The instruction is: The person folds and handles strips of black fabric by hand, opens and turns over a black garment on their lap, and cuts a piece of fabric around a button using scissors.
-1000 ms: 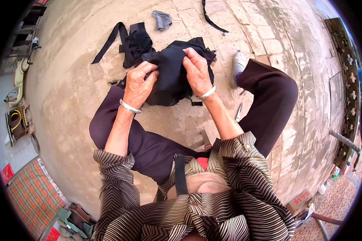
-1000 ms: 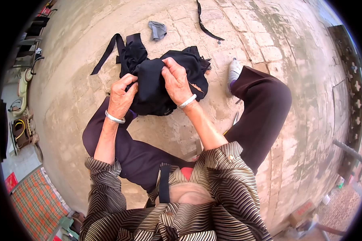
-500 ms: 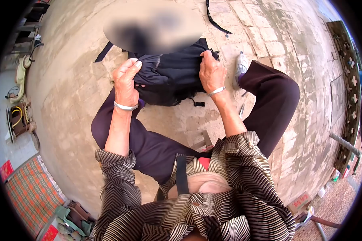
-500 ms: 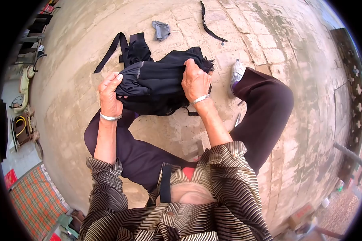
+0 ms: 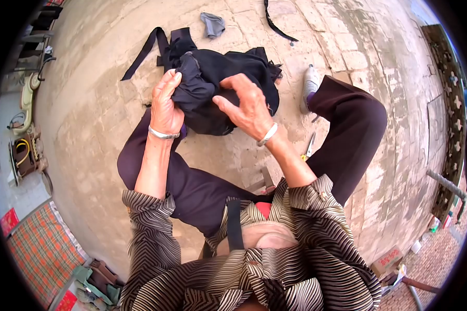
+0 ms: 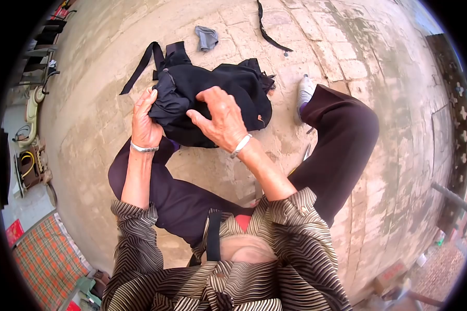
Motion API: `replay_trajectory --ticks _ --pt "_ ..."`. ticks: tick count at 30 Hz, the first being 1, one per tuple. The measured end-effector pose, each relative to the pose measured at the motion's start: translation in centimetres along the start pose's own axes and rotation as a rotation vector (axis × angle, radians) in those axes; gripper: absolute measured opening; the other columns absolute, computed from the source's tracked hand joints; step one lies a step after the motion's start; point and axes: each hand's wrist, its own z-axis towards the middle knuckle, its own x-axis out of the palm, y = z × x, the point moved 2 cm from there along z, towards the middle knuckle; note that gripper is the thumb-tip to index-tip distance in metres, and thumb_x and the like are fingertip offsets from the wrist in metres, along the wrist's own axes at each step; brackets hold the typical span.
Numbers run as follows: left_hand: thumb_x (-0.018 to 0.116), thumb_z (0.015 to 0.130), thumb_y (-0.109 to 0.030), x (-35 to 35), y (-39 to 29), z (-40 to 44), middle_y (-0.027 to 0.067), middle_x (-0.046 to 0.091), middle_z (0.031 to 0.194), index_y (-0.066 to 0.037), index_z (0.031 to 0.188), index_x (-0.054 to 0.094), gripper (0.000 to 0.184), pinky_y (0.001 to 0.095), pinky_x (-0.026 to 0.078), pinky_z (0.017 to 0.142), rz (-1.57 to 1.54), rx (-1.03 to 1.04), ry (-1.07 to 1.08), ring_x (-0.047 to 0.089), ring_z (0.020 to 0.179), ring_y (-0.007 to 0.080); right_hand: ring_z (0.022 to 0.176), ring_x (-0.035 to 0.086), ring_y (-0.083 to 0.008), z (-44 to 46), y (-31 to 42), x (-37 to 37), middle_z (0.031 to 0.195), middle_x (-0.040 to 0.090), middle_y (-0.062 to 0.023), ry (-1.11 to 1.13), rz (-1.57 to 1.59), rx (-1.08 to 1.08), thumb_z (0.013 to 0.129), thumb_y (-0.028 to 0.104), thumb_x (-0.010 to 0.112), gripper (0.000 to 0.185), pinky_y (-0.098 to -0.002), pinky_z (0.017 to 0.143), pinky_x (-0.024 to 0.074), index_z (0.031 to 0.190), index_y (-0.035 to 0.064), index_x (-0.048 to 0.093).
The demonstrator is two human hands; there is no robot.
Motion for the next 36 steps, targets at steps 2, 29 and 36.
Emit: replay_trajectory --ticks 2,29,36 --pt "0.06 0.093 -0.007 0.5 -0.1 -0.2 -0.0004 0.068 0.094 -0.007 0.097 0.064 0.006 0.0251 0.053 0.08 -0.023 -0.021 0.055 0.065 0.087 0.0095 0.079 0.06 -0.0291 -0.3 -0.2 1.0 0.083 0.06 -0.0122 0.029 0.059 0.047 0.078 0.006 0.07 0.015 -0.0393 0.074 0.0468 0.089 0.0016 0.061" --pt "0.07 0.082 -0.012 3.8 0.4 -2.2 0.0143 0.056 0.119 -0.002 0.121 0.057 0.042 0.0345 0.051 0.083 1.433 0.64 0.338 0.062 0.101 0.0289 0.067 0.04 -0.0102 -0.1 -1.2 -2.2 0.068 0.045 -0.0074 0.134 0.41 0.226 0.092 0.01 0.06 0.015 -0.0281 0.06 0.0403 0.093 -0.0044 0.055" --pt "0.06 0.08 0.004 3.3 0.7 -2.2 0.0107 0.063 0.1 -0.005 0.112 0.059 0.033 0.0393 0.052 0.077 1.555 0.641 0.302 0.063 0.095 0.0337 0.064 0.041 -0.0088 -0.2 -1.2 -2.5 0.065 0.045 -0.0071 0.217 0.392 0.258 0.089 0.008 0.059 0.014 -0.0282 0.059 0.0405 0.092 -0.0058 0.058"
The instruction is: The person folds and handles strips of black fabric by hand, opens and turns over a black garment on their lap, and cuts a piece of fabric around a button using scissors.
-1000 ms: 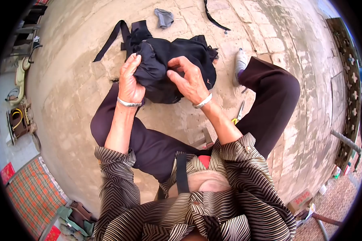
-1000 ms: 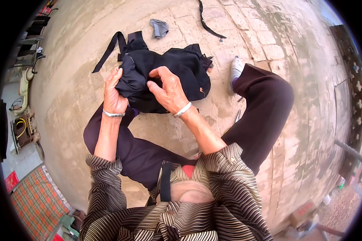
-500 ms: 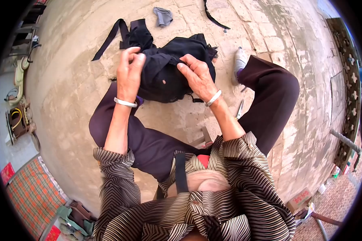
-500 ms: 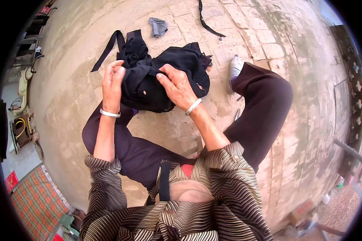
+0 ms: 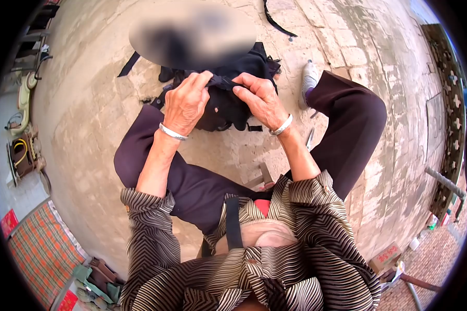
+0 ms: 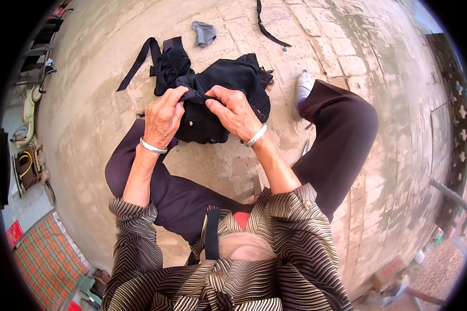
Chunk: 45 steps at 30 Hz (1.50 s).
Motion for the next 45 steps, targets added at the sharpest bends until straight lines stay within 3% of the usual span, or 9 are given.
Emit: replay_trajectory --ticks 6,10,12,16,19,22,27,31,45 --pt "0.058 0.076 0.005 0.5 0.4 0.2 0.0125 0.06 0.087 -0.003 0.091 0.061 0.017 0.0389 0.049 0.065 0.086 0.261 -0.045 0.059 0.076 0.0327 0.06 0.053 -0.0218 0.0 -0.8 -0.6 0.066 0.053 -0.0167 0.024 -0.172 0.004 0.082 0.006 0.053 0.016 -0.0339 0.061 0.0447 0.091 -0.0047 0.06" --pt "0.052 0.075 0.006 1.2 0.6 -0.5 0.0131 0.05 0.069 0.003 0.084 0.057 0.011 0.034 0.042 0.055 -0.224 0.121 0.116 0.048 0.058 0.0251 0.064 0.058 -0.0363 -0.1 -1.4 -0.8 0.068 0.057 -0.0209 -0.046 -0.296 -0.027 0.081 0.012 0.051 0.019 -0.0395 0.064 0.0468 0.088 -0.0025 0.062" --pt "0.048 0.074 0.005 1.6 0.4 -0.8 0.0118 0.041 0.06 0.007 0.084 0.053 0.012 0.0318 0.037 0.053 -0.457 -0.002 0.186 0.039 0.052 0.0156 0.064 0.058 -0.0357 -0.2 -1.4 -0.8 0.068 0.057 -0.0204 -0.071 -0.256 0.031 0.082 0.014 0.051 0.02 -0.0393 0.064 0.0467 0.085 -0.0021 0.062" --pt "0.048 0.075 0.002 1.7 -0.4 -0.6 0.0112 0.041 0.059 0.006 0.086 0.055 0.014 0.0326 0.037 0.052 -0.512 -0.099 0.33 0.04 0.053 0.013 0.056 0.051 -0.0323 -0.2 -1.7 -0.7 0.06 0.05 -0.0184 -0.147 -0.223 0.103 0.089 0.028 0.056 0.033 -0.0395 0.058 0.0431 0.073 -0.0008 0.059" --pt "0.047 0.075 0.0 2.5 -0.8 -1.0 0.0142 0.041 0.056 0.004 0.088 0.056 0.016 0.0347 0.037 0.051 -0.518 -0.093 0.427 0.042 0.048 0.0184 0.05 0.043 -0.0308 -0.2 -2.5 -0.7 0.056 0.044 -0.0172 -0.165 -0.28 0.11 0.091 0.036 0.059 0.044 -0.0405 0.053 0.0396 0.066 0.0 0.056" --pt "0.047 0.074 0.003 3.1 -1.1 -1.5 0.0221 0.042 0.054 0.003 0.082 0.052 0.01 0.041 0.038 0.049 -0.411 0.075 0.435 0.047 0.048 0.0365 0.047 0.039 -0.0309 -0.3 -2.7 -0.6 0.052 0.039 -0.0163 -0.206 -0.333 0.121 0.091 0.038 0.06 0.049 -0.041 0.05 0.0372 0.06 0.0005 0.054" --pt "0.051 0.072 0.003 4.2 -1.7 -2.2 0.0191 0.047 0.057 0.001 0.072 0.048 0.004 0.0441 0.039 0.049 -0.151 0.232 0.357 0.054 0.053 0.0377 0.044 0.041 -0.0338 -0.6 -3.2 -0.4 0.049 0.041 -0.0172 -0.289 -0.403 0.173 0.089 0.036 0.063 0.049 -0.0409 0.047 0.0371 0.056 0.0011 0.055" --pt "0.055 0.067 0.003 4.9 -2.3 -2.6 0.0131 0.051 0.061 -0.002 0.064 0.047 0.01 0.043 0.04 0.047 0.01 0.314 0.347 0.054 0.053 0.0358 0.045 0.052 -0.0352 -1.0 -3.7 -0.2 0.049 0.05 -0.0172 -0.33 -0.679 0.006 0.086 0.031 0.066 0.041 -0.0411 0.043 0.0386 0.055 0.0049 0.062" --pt "0.051 0.069 0.006 6.7 -3.2 -5.1 0.0146 0.048 0.056 -0.002 0.064 0.044 0.012 0.0409 0.04 0.045 -0.238 0.197 0.255 0.054 0.052 0.0361 0.048 0.056 -0.0357 -1.5 -7.8 0.5 0.054 0.056 -0.0156 -0.342 -0.662 -0.114 0.089 0.025 0.062 0.04 -0.0423 0.044 0.0409 0.055 0.0046 0.059"
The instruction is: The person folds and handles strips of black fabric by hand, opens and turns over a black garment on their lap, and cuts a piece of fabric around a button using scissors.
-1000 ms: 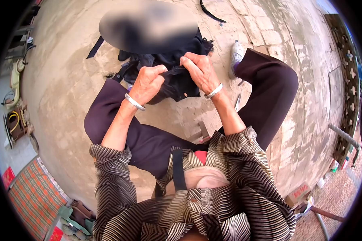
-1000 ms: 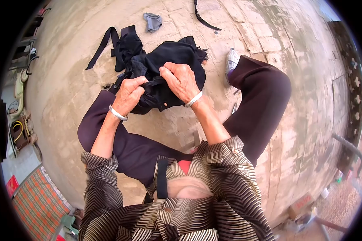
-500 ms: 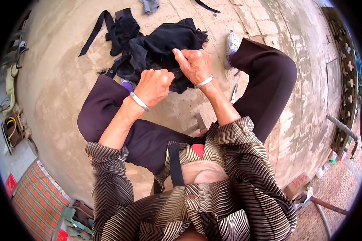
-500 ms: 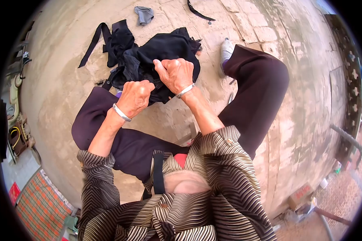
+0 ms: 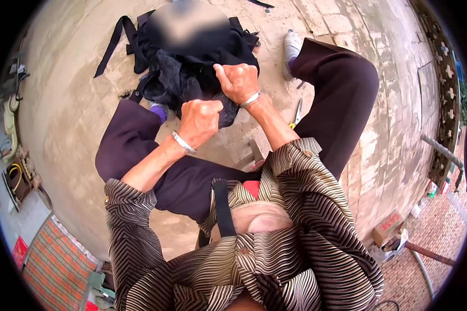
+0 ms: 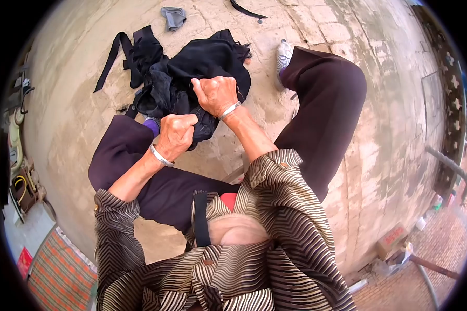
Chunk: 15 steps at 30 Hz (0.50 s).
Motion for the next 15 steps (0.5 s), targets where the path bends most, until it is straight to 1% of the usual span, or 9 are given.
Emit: replay_trajectory --ticks 2,3,4,8,10,12,13,14,15 --pt "0.051 0.068 0.007 -0.1 -0.6 -0.4 0.0151 0.047 0.057 -0.002 0.064 0.043 0.012 0.0407 0.039 0.045 -0.017 -0.01 -0.001 0.054 0.052 0.0364 0.047 0.058 -0.0342 -0.3 -0.5 0.4 0.052 0.057 -0.0159 0.005 -0.088 -0.026 0.09 0.03 0.06 0.042 -0.0421 0.044 0.0432 0.055 0.0066 0.062" --pt "0.051 0.068 0.007 -0.3 -1.6 -0.3 0.0157 0.046 0.057 -0.002 0.064 0.043 0.012 0.0407 0.039 0.045 -0.034 0.011 0.008 0.053 0.052 0.0368 0.049 0.059 -0.0351 -0.1 -0.8 0.5 0.054 0.058 -0.0169 0.032 -0.348 -0.159 0.089 0.03 0.059 0.041 -0.0429 0.045 0.0441 0.057 0.0054 0.063" --pt "0.051 0.068 0.007 -0.5 -2.0 -0.3 0.0163 0.045 0.057 -0.002 0.064 0.043 0.013 0.0407 0.039 0.045 -0.049 0.038 0.019 0.053 0.052 0.0372 0.052 0.06 -0.0363 -0.5 -1.9 0.1 0.056 0.059 -0.0175 0.061 -0.145 0.137 0.089 0.031 0.059 0.041 -0.0437 0.047 0.0453 0.057 0.0051 0.064" --pt "0.05 0.067 0.007 -0.4 -1.5 0.1 0.0167 0.046 0.058 -0.001 0.067 0.05 0.008 0.0402 0.039 0.046 -0.107 0.042 0.003 0.053 0.052 0.0376 0.056 0.061 -0.0374 0.1 -2.2 -0.8 0.059 0.06 -0.0179 -0.006 -0.089 0.176 0.089 0.032 0.059 0.042 -0.0452 0.051 0.0465 0.057 0.0049 0.064" --pt "0.047 0.07 0.007 -1.5 -0.7 0.7 0.0183 0.046 0.059 0.003 0.07 0.053 0.007 0.037 0.04 0.049 -0.217 -0.068 -0.111 0.052 0.049 0.0315 0.051 0.056 -0.0377 1.4 -2.4 -1.0 0.056 0.057 -0.019 -0.075 -0.004 0.238 0.089 0.035 0.059 0.047 -0.0447 0.051 0.0444 0.057 0.0012 0.061" --pt "0.045 0.071 0.007 -3.0 0.6 1.4 0.0166 0.043 0.057 0.005 0.071 0.052 0.007 0.0347 0.039 0.049 -0.225 -0.146 -0.109 0.05 0.046 0.0259 0.042 0.047 -0.0288 3.1 -2.9 -2.2 0.049 0.051 -0.017 0.086 0.191 0.292 0.091 0.038 0.059 0.052 -0.0399 0.049 0.0424 0.057 -0.0006 0.057" --pt "0.044 0.072 0.007 -3.2 0.8 1.6 0.0146 0.04 0.056 0.005 0.071 0.051 0.007 0.0334 0.037 0.049 -0.257 -0.153 -0.169 0.046 0.045 0.0218 0.046 0.041 -0.0178 3.5 -3.4 -2.4 0.05 0.045 -0.0143 0.173 0.311 0.299 0.091 0.041 0.059 0.054 -0.0359 0.05 0.0402 0.06 -0.0028 0.054" --pt "0.045 0.072 0.005 -3.5 1.2 1.6 0.012 0.038 0.056 0.004 0.071 0.051 0.007 0.0318 0.034 0.048 -0.298 -0.181 -0.141 0.041 0.046 0.0179 0.046 0.041 -0.0178 3.7 -2.9 -3.1 0.05 0.045 -0.0143 0.179 0.308 0.294 0.091 0.041 0.059 0.054 -0.0359 0.05 0.0402 0.06 -0.0028 0.054" --pt "0.045 0.073 0.003 -3.8 1.5 1.5 0.0163 0.039 0.058 0.004 0.071 0.049 0.005 0.0335 0.036 0.05 -0.301 -0.208 -0.09 0.043 0.047 0.0242 0.049 0.039 -0.0129 4.1 -1.7 -4.0 0.052 0.044 -0.0054 0.206 0.383 0.266 0.092 0.039 0.059 0.054 -0.0326 0.05 0.0359 0.058 -0.0015 0.053"
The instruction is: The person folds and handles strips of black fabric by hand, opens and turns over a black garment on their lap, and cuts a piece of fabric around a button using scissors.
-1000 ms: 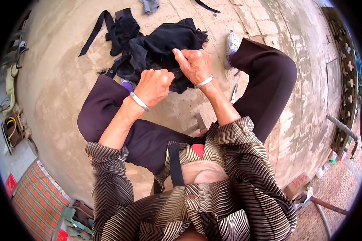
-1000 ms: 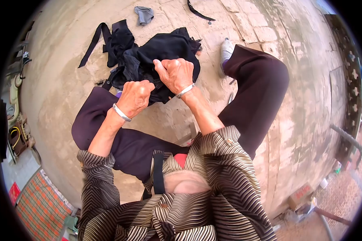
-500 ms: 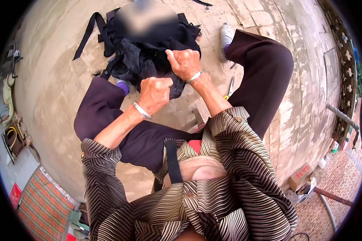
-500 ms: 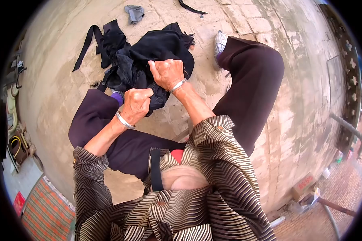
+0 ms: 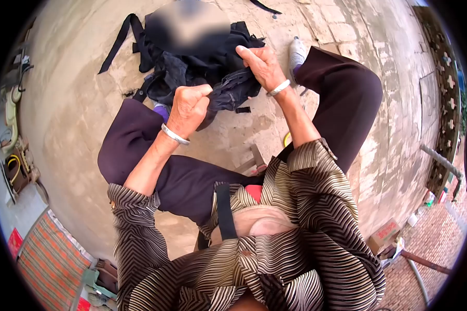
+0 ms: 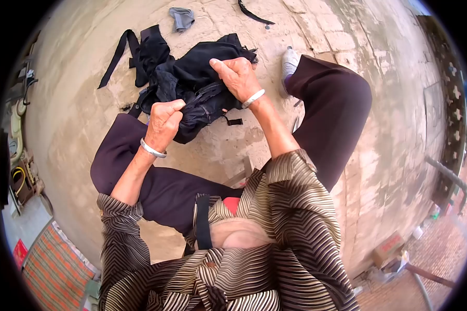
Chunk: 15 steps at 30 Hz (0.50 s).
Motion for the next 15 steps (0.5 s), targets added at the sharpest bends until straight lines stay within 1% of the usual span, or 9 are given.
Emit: replay_trajectory --ticks 1,2,4,5,7,9,10,12,15 --pt "0.046 0.074 0.001 -0.4 0.1 0.1 0.0206 0.039 0.06 0.004 0.07 0.047 0.005 0.0352 0.038 0.051 0.007 -0.033 0.046 0.046 0.049 0.0304 0.053 0.036 -0.0081 -0.1 1.0 -0.2 0.053 0.043 0.0035 0.041 0.071 -0.03 0.093 0.038 0.059 0.053 -0.0293 0.05 0.0316 0.057 -0.0003 0.051" --pt "0.046 0.074 0.001 -0.5 0.3 0.1 0.0206 0.039 0.06 0.004 0.07 0.047 0.005 0.0352 0.038 0.051 0.013 -0.035 0.041 0.046 0.049 0.0304 0.056 0.038 -0.008 -0.3 1.3 -0.3 0.057 0.045 0.0014 0.111 0.05 0.015 0.094 0.038 0.058 0.05 -0.0274 0.053 0.0326 0.064 -0.0016 0.055" --pt "0.043 0.075 0.001 -0.6 0.7 0.0 0.0009 0.039 0.059 0.004 0.074 0.052 0.01 0.0271 0.03 0.05 -0.131 -0.127 0.014 0.035 0.054 0.0066 0.058 0.042 -0.0085 -0.7 1.8 -0.7 0.059 0.05 -0.0009 0.225 0.037 -0.019 0.091 0.038 0.062 0.048 -0.028 0.054 0.0363 0.068 -0.0031 0.058" --pt "0.043 0.075 0.001 -0.6 0.7 0.0 0.0009 0.039 0.059 0.004 0.074 0.052 0.01 0.0271 0.03 0.05 -0.13 -0.129 0.015 0.035 0.054 0.0066 0.06 0.046 -0.0091 -1.1 2.6 -0.8 0.06 0.054 -0.0032 0.334 0.016 -0.054 0.089 0.038 0.066 0.046 -0.0285 0.055 0.04 0.072 -0.0045 0.06" --pt "0.043 0.075 0.0 -0.6 0.6 0.0 -0.0031 0.04 0.061 0.004 0.075 0.054 0.012 0.0259 0.03 0.052 -0.166 -0.166 0.003 0.036 0.057 0.0048 0.06 0.048 -0.0086 -2.0 2.6 -0.3 0.062 0.055 -0.0028 0.437 0.12 0.075 0.082 0.025 0.074 0.029 -0.0271 0.056 0.042 0.076 -0.002 0.064" --pt "0.044 0.075 0.0 -0.6 1.0 0.0 -0.0032 0.041 0.062 0.004 0.076 0.055 0.012 0.0253 0.031 0.053 -0.202 -0.184 -0.003 0.036 0.057 0.0049 0.064 0.053 -0.0108 -2.4 2.2 -0.2 0.068 0.059 -0.005 0.51 0.14 0.098 0.079 0.019 0.076 0.023 -0.0278 0.061 0.0456 0.08 -0.0014 0.065" --pt "0.044 0.075 0.0 -0.7 1.1 0.0 -0.0034 0.041 0.062 0.004 0.076 0.056 0.012 0.0248 0.031 0.053 -0.239 -0.202 -0.011 0.037 0.058 0.005 0.064 0.053 -0.0108 -2.4 2.0 -0.3 0.068 0.059 -0.005 0.511 0.14 0.097 0.079 0.019 0.076 0.023 -0.0278 0.061 0.0456 0.08 -0.0014 0.065" --pt "0.045 0.075 0.0 -0.9 1.0 0.0 -0.0031 0.042 0.063 0.005 0.076 0.055 0.012 0.0246 0.031 0.054 -0.272 -0.213 -0.022 0.037 0.058 0.0051 0.071 0.058 -0.0134 -2.6 2.3 -0.5 0.077 0.062 -0.0071 0.49 -0.007 -0.074 0.076 0.017 0.076 0.023 -0.0294 0.066 0.0482 0.085 -0.0017 0.065" --pt "0.046 0.075 0.0 -1.4 1.1 0.1 -0.0019 0.043 0.063 0.007 0.076 0.054 0.011 0.0245 0.032 0.055 -0.297 -0.234 -0.014 0.038 0.059 0.0058 0.076 0.059 -0.0155 -3.1 2.6 0.2 0.083 0.062 -0.0081 0.414 0.049 -0.082 0.075 0.015 0.077 0.026 -0.0311 0.068 0.0487 0.088 -0.0021 0.064"
